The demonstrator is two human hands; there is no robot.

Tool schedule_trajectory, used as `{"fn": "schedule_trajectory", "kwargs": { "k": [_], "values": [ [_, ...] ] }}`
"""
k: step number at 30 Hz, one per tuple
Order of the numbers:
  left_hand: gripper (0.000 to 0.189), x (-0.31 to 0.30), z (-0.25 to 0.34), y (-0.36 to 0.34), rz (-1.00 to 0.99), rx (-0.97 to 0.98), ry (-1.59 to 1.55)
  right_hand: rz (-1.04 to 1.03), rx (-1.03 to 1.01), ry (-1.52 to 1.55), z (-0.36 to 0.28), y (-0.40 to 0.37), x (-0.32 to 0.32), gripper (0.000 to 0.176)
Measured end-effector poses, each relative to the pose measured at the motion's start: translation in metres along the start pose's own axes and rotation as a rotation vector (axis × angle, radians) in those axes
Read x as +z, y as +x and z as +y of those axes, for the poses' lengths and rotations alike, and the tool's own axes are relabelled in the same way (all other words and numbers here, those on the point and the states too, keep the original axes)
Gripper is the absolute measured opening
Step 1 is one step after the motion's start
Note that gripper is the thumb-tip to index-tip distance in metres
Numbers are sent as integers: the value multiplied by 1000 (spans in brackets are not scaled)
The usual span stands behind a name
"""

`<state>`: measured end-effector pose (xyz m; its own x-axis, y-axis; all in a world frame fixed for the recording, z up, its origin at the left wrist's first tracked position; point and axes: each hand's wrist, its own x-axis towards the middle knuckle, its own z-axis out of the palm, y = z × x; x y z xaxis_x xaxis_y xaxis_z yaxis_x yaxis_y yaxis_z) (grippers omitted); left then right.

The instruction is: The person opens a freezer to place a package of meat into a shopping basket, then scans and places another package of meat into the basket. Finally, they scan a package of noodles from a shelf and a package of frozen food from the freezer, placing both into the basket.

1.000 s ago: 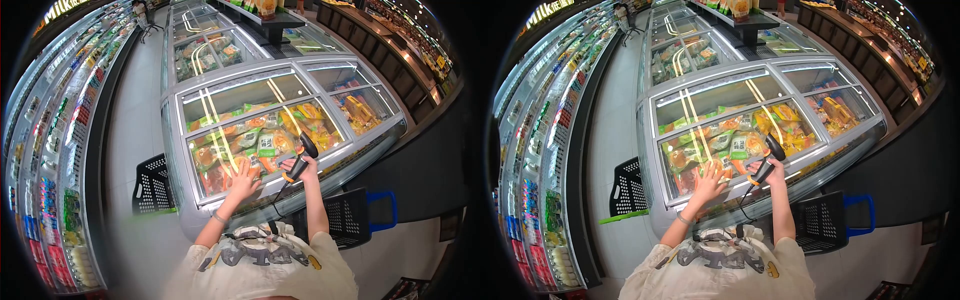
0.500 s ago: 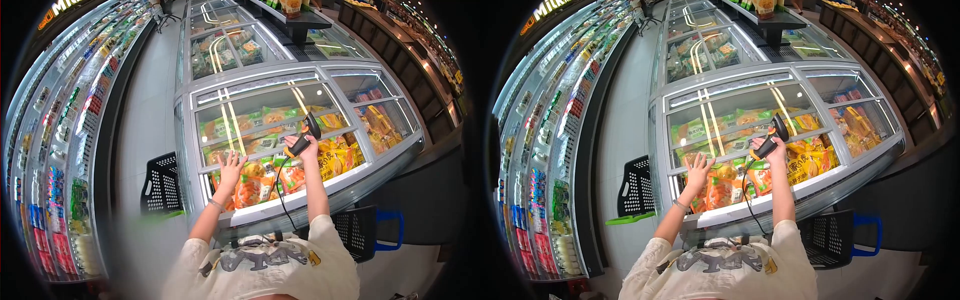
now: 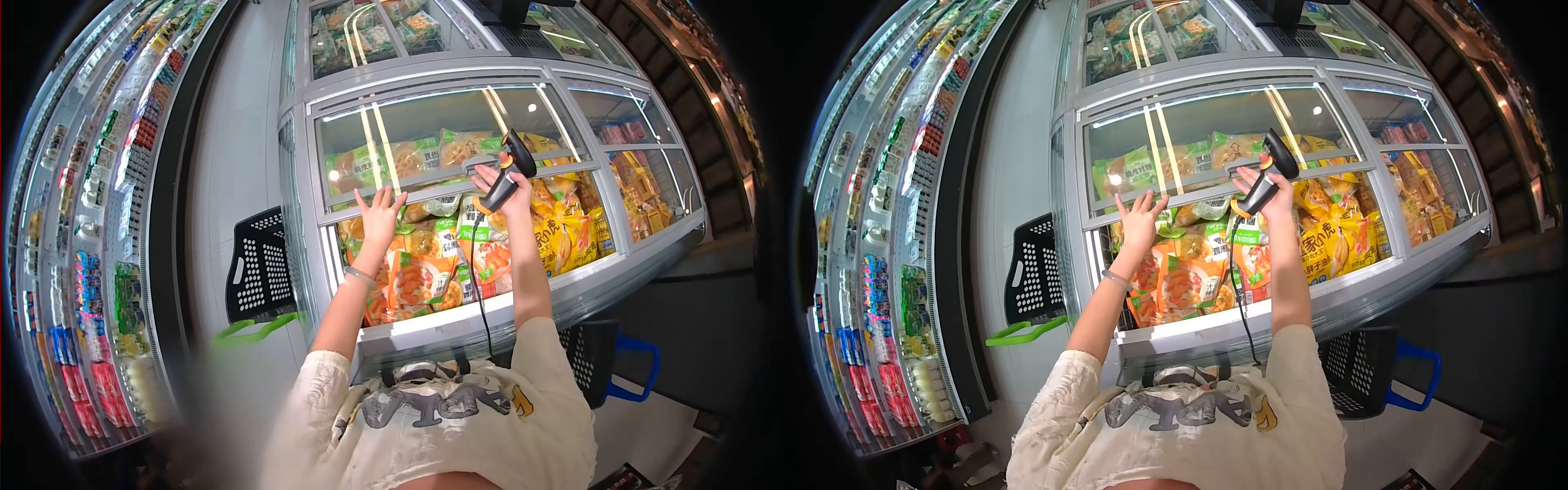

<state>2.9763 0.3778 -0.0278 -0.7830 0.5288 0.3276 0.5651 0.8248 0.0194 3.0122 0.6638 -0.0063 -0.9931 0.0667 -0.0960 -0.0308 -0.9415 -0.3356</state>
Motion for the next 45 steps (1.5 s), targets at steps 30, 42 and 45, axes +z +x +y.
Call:
{"fn": "schedule_trajectory", "kwargs": {
  "k": [30, 42, 45],
  "values": [
    [40, 185, 8, -178, -1198, -758, -1186, -211, -267, 88, -14, -241, 22, 46],
    [26, 72, 49, -86, -581, 113, -780, -112, -183, -65, -8, -232, 25, 47],
    [24, -1, 37, -62, -508, 37, -792, 362, -70, -223, -7, -227, 23, 47]
  ]
}}
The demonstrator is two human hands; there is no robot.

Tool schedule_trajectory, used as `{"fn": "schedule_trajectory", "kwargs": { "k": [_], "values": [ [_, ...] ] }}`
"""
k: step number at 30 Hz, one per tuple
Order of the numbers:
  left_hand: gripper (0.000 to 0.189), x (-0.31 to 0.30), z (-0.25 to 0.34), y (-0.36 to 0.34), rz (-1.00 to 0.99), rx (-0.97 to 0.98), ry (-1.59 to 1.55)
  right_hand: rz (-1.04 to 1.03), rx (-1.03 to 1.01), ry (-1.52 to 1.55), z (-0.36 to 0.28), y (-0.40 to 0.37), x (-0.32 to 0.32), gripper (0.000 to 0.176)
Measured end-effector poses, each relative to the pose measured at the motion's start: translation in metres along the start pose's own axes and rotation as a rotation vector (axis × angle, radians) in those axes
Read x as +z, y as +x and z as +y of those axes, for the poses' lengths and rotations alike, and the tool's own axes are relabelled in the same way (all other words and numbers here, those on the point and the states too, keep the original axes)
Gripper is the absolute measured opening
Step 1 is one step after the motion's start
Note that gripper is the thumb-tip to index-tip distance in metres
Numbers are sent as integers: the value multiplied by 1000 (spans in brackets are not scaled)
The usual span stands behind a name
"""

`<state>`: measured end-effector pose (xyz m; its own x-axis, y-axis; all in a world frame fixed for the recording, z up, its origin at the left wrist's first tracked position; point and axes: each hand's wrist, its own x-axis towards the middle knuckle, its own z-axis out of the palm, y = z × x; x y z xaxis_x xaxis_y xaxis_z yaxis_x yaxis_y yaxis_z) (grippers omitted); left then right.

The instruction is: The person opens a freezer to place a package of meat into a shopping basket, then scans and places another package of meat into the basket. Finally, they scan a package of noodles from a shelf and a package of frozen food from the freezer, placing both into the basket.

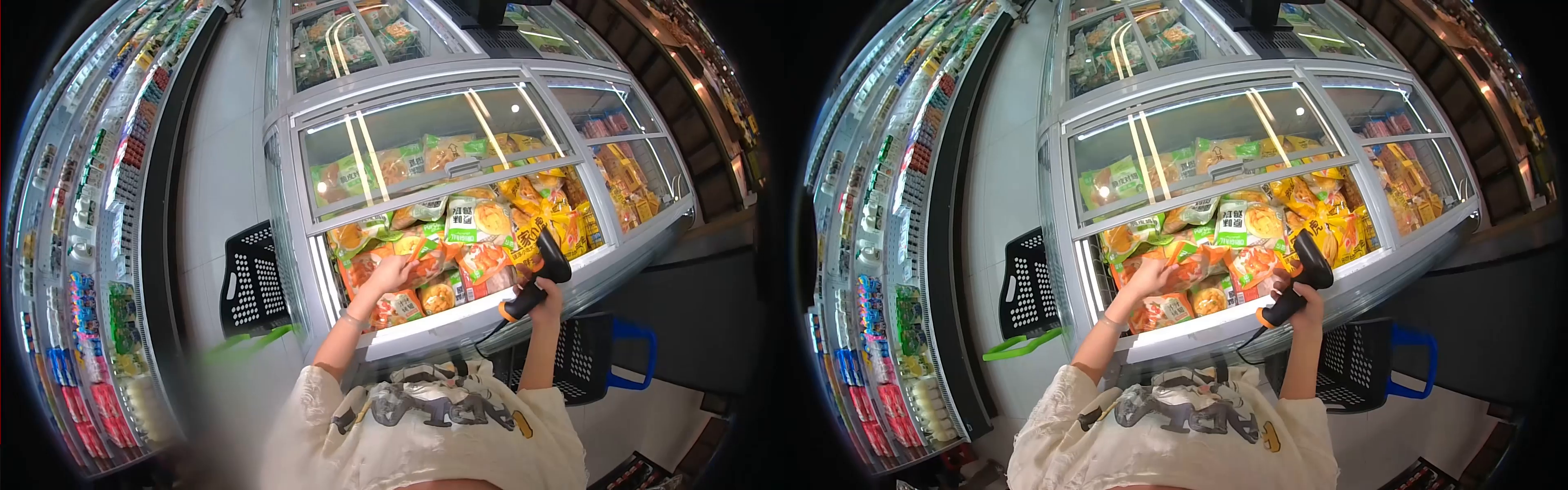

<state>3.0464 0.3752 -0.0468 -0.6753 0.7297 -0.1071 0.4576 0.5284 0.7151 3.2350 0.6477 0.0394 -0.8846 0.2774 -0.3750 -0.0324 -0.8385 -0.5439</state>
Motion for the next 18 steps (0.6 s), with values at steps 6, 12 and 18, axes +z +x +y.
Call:
{"fn": "schedule_trajectory", "kwargs": {
  "k": [6, 12, 18],
  "values": [
    [31, -81, 82, -59, 396, -47, -656, 132, -22, -277, 31, 12, 31, 42],
    [29, -84, 126, -91, 478, -76, -1436, -28, 3, 106, 69, 5, 27, 54],
    [30, -61, 112, -112, 499, -131, -1410, -233, -96, -33, 58, -38, 46, 58]
  ]
}}
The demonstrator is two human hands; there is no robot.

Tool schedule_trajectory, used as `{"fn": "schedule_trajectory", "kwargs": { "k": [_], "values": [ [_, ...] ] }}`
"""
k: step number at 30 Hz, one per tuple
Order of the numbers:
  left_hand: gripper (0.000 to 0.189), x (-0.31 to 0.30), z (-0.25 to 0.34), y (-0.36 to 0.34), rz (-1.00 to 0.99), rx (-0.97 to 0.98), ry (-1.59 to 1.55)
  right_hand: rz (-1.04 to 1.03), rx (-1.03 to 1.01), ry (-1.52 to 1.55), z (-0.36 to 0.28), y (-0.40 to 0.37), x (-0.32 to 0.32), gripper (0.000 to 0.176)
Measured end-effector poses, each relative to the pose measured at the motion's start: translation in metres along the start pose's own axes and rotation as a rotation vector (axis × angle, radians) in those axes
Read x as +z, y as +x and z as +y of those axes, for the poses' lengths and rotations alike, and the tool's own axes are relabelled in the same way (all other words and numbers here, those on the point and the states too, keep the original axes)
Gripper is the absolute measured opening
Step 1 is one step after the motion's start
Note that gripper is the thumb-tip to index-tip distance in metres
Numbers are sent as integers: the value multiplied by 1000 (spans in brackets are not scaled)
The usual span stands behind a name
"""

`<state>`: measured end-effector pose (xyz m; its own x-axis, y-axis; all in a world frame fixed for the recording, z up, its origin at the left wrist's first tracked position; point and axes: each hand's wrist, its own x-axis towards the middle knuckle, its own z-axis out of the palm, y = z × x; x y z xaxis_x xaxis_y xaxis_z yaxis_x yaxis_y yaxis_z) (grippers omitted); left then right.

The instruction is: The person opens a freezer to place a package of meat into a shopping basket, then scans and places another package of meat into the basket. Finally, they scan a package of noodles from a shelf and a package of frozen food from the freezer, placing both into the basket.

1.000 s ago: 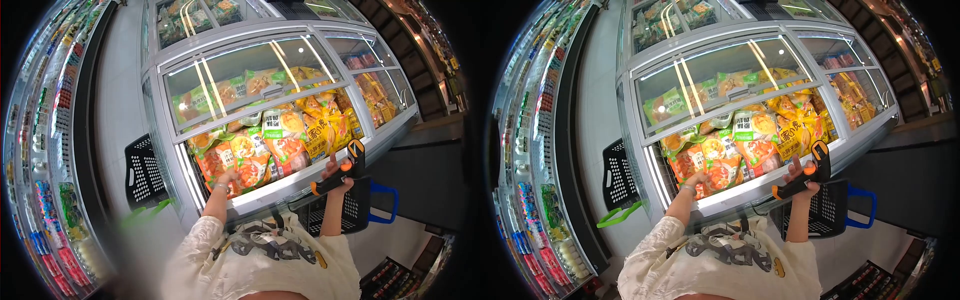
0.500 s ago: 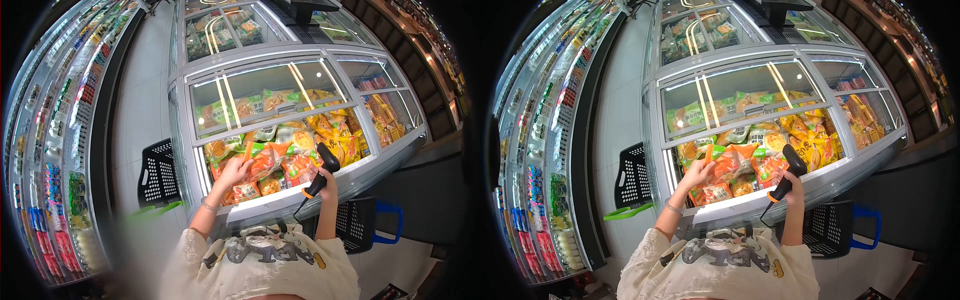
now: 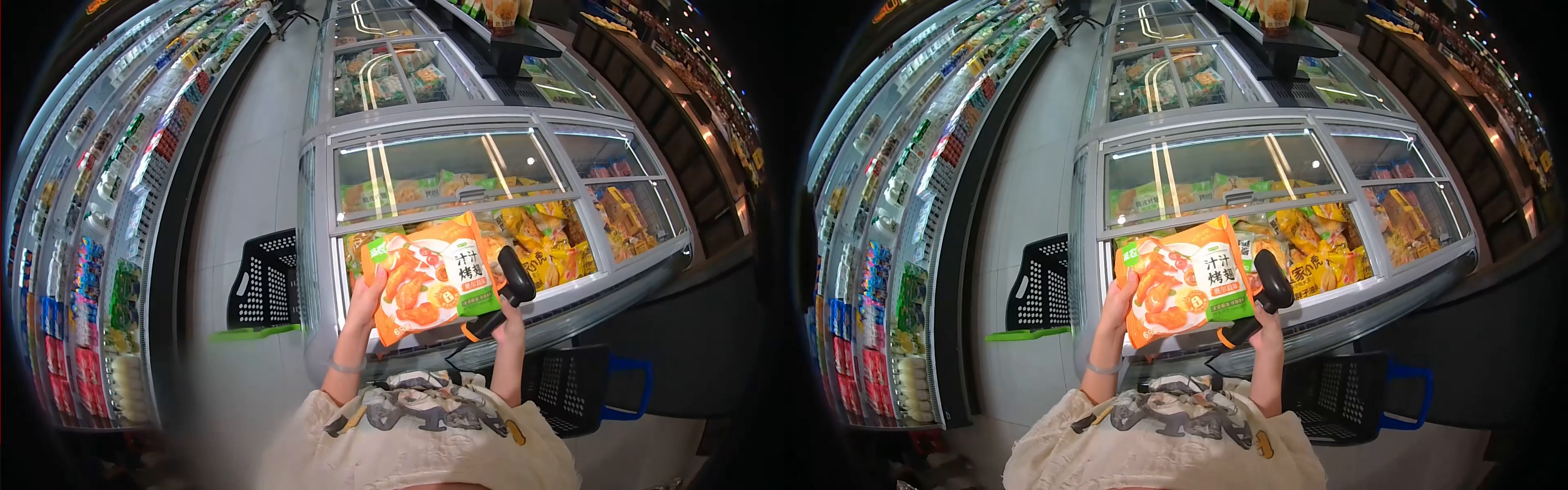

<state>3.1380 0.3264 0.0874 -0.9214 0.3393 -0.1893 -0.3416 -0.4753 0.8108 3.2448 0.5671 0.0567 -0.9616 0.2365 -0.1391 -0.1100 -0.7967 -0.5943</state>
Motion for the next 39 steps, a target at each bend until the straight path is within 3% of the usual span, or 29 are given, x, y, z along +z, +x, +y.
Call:
{"fn": "schedule_trajectory", "kwargs": {
  "k": [4, 8, 12, 15, 21, 22, 25, 28, 31, 34, 39],
  "values": [
    [30, -3, 0, -18, 68, -10, 43, 27, -83, -158, 7, -18, 8, 56],
    [35, -3, 15, -45, 23, -8, 20, -16, -174, -58, 19, -33, 23, 56],
    [57, -33, 32, -79, -256, -90, -129, -72, -225, -89, 43, -48, 44, 58],
    [68, -80, 48, -98, -336, -208, -140, -18, -236, -136, 79, -68, 61, 59],
    [67, -191, 101, -130, -384, -277, -52, 159, -297, -148, 194, -116, 140, 55],
    [67, -210, 110, -137, -384, -277, -43, 118, -232, -78, 211, -123, 152, 55],
    [66, -254, 142, -161, -354, -258, -96, 130, -291, -105, 257, -142, 206, 62],
    [64, -294, 163, -190, -287, -250, -96, 187, -130, -103, 286, -158, 237, 62],
    [64, -314, 179, -194, -294, -146, -75, 151, -137, -169, 304, -161, 253, 60],
    [64, -319, 188, -192, -307, -132, -79, 66, -187, -151, 314, -159, 245, 56],
    [62, -312, 186, -187, -387, -139, -45, 95, -223, -172, 308, -161, 242, 55]
  ]
}}
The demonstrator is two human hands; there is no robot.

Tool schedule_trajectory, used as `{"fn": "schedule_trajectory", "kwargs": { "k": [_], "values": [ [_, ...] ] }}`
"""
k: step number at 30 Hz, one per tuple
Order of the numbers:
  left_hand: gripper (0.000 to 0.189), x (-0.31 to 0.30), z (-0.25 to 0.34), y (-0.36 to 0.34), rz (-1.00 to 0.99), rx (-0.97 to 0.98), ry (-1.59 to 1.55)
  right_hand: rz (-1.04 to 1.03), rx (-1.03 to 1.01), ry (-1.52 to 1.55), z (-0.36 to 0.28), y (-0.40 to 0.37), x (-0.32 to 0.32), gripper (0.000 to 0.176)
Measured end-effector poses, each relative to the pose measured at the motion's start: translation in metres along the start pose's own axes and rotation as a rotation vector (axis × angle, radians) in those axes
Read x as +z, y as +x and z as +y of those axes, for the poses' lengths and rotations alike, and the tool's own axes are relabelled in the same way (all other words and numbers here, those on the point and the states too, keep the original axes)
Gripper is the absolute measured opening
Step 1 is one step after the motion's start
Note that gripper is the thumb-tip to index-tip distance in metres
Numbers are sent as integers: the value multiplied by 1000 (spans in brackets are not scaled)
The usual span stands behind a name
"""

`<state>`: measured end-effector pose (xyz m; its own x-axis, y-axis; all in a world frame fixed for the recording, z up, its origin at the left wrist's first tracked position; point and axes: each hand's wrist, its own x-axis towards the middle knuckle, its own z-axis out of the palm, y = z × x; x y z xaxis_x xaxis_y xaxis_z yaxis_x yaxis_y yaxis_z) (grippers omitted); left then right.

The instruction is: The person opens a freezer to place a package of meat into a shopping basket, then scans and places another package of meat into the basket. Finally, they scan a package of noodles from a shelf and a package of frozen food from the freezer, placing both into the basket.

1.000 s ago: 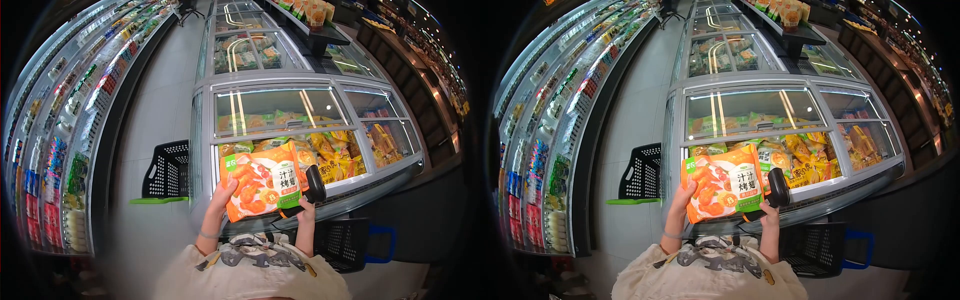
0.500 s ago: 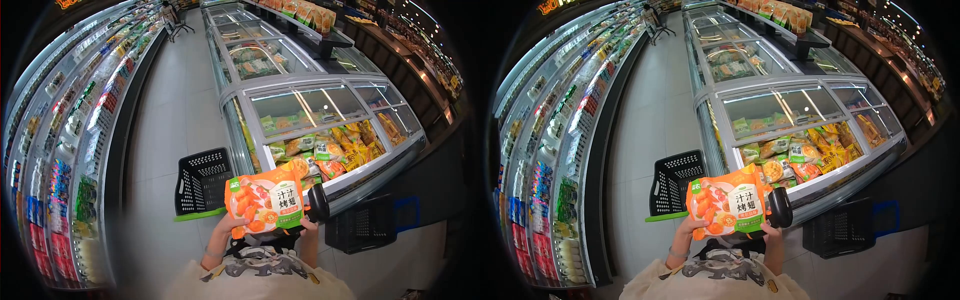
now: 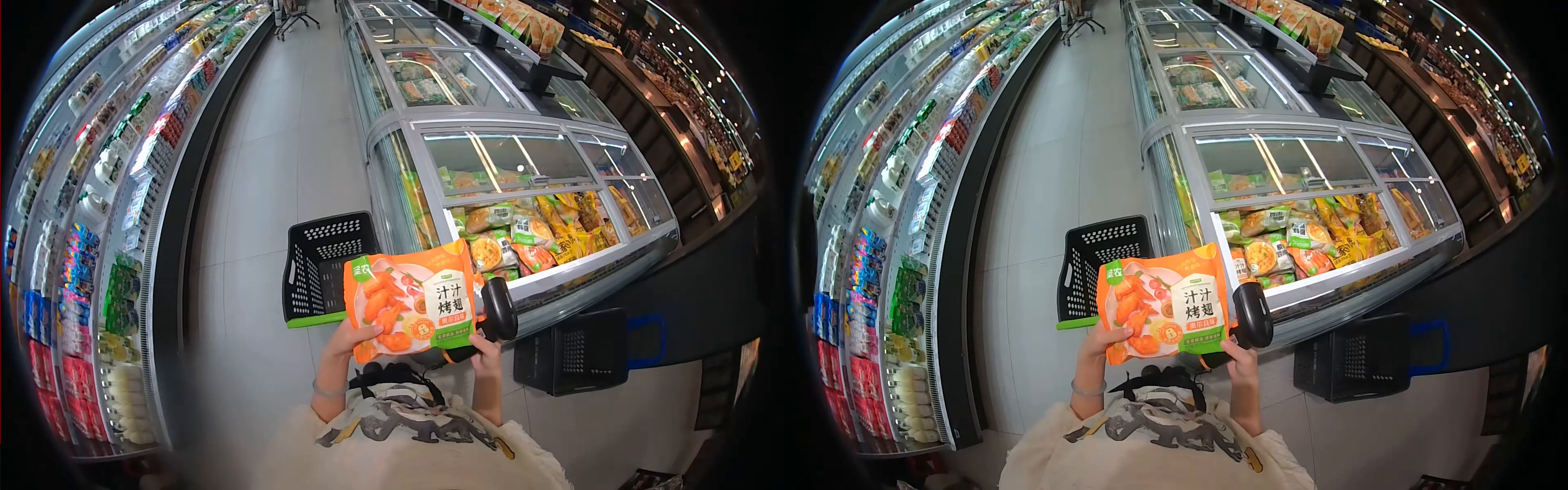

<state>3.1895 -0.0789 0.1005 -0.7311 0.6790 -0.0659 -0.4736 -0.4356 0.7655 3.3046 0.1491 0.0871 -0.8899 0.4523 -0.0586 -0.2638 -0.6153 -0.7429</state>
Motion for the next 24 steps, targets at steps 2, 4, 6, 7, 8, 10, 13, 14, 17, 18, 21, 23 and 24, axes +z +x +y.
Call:
{"fn": "schedule_trajectory", "kwargs": {
  "k": [2, 4, 6, 7, 8, 10, 13, 14, 17, 18, 21, 23, 24],
  "values": [
    [63, 8, -2, 2, 1, 6, -6, 6, -15, -22, 2, 0, -12, 55],
    [65, 6, 2, 1, 4, -40, -10, 22, -53, -36, 5, -4, -13, 56],
    [66, 1, 3, 3, 10, -108, -44, 59, -32, -11, 8, -14, -9, 56],
    [67, 0, 6, 6, -28, -107, -49, 82, -75, -22, 11, -16, -4, 56],
    [67, -2, 10, 9, -64, -99, -55, 105, -99, -23, 13, -17, 0, 56],
    [67, -9, 22, 14, -106, -83, -76, 137, -140, -21, 22, -14, 12, 56],
    [65, -49, 39, 16, -91, -112, -83, 202, -132, -65, 44, -4, 51, 54],
    [64, -70, 46, 15, -80, -147, -75, 202, -120, -87, 61, 1, 60, 53],
    [63, -131, 80, 16, -97, -155, -41, 193, -81, -89, 120, 17, 88, 51],
    [63, -152, 97, 15, -83, -123, -3, 185, -60, -55, 140, 21, 107, 50],
    [71, -220, 142, 9, -25, -147, 78, 106, 136, -81, 200, 36, 130, 54],
    [68, -255, 167, 12, -1, -106, 35, 133, 205, -64, 207, 41, 175, 56],
    [67, -273, 176, 11, 27, -94, 44, 146, 235, -84, 217, 40, 181, 56]
  ]
}}
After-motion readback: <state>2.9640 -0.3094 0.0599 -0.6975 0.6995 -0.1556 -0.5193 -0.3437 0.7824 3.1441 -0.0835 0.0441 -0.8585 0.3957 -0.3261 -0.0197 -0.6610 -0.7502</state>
